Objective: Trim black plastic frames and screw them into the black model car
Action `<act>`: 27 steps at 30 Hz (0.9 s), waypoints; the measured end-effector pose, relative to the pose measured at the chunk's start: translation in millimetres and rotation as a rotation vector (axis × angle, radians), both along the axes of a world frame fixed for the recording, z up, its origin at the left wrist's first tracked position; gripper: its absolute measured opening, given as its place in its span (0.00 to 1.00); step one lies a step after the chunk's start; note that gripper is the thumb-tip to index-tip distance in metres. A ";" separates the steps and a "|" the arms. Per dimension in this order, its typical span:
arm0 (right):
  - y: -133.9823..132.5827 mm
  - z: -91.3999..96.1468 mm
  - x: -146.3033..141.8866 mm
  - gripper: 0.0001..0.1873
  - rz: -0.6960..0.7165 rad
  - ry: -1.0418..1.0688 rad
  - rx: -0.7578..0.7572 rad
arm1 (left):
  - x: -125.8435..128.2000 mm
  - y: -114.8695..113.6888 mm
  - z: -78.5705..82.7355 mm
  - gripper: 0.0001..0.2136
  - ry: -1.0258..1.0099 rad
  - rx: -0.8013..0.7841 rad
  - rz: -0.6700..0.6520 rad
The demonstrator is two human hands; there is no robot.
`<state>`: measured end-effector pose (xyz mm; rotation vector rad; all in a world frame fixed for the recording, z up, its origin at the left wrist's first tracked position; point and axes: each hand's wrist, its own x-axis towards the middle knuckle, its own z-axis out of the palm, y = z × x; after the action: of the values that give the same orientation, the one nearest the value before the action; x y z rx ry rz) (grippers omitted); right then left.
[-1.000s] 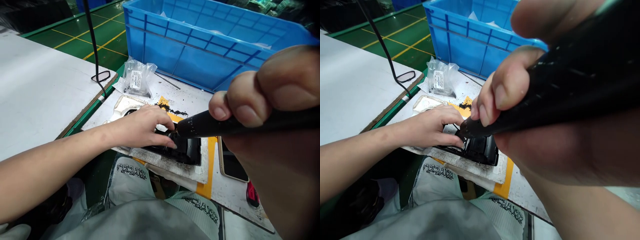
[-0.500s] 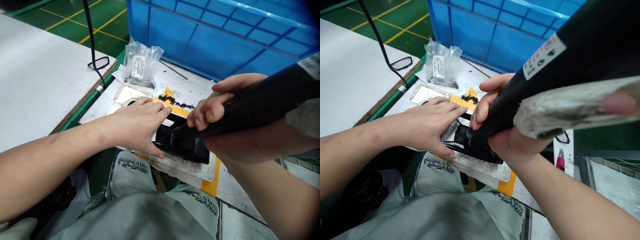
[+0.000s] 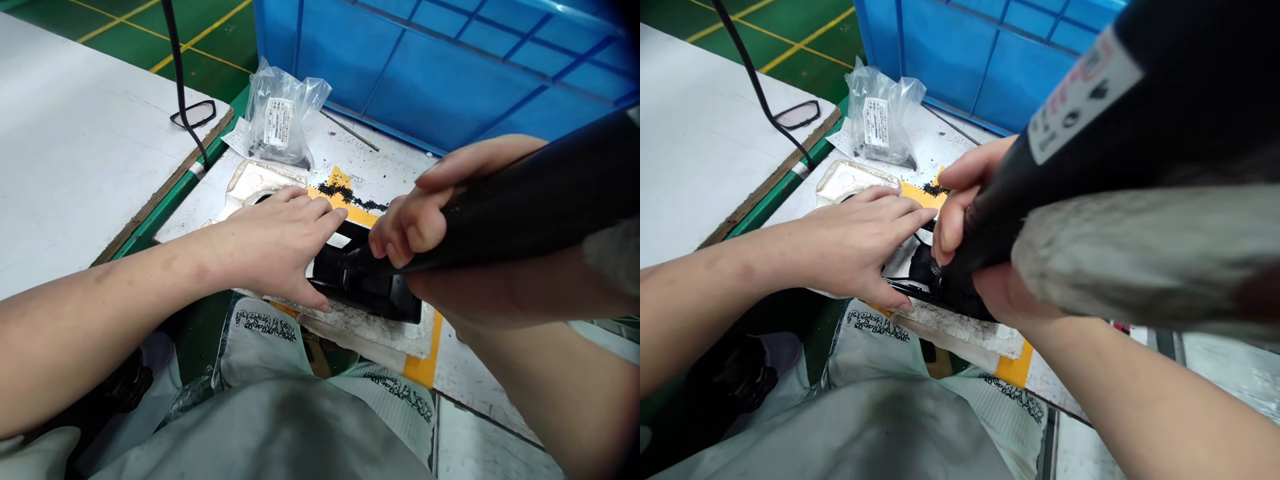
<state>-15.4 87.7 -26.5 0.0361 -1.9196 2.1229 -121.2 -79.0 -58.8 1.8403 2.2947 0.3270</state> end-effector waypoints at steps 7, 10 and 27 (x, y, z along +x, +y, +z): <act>-2.6 -9.2 -5.2 0.20 0.005 0.101 0.000 | 0.1 1.2 5.6 0.40 -0.011 -0.024 -0.019; -7.5 -19.7 -6.9 0.24 0.005 0.157 -0.096 | 0.8 0.5 8.1 0.38 0.004 -0.028 -0.027; 59.1 12.5 95.9 0.42 -0.389 -0.186 0.529 | 41.5 -27.1 58.5 0.48 0.287 0.152 -0.023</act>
<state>80.5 146.7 -14.0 -0.4062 -2.3152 1.3760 -79.7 -106.0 -0.3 2.1083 2.4925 0.2538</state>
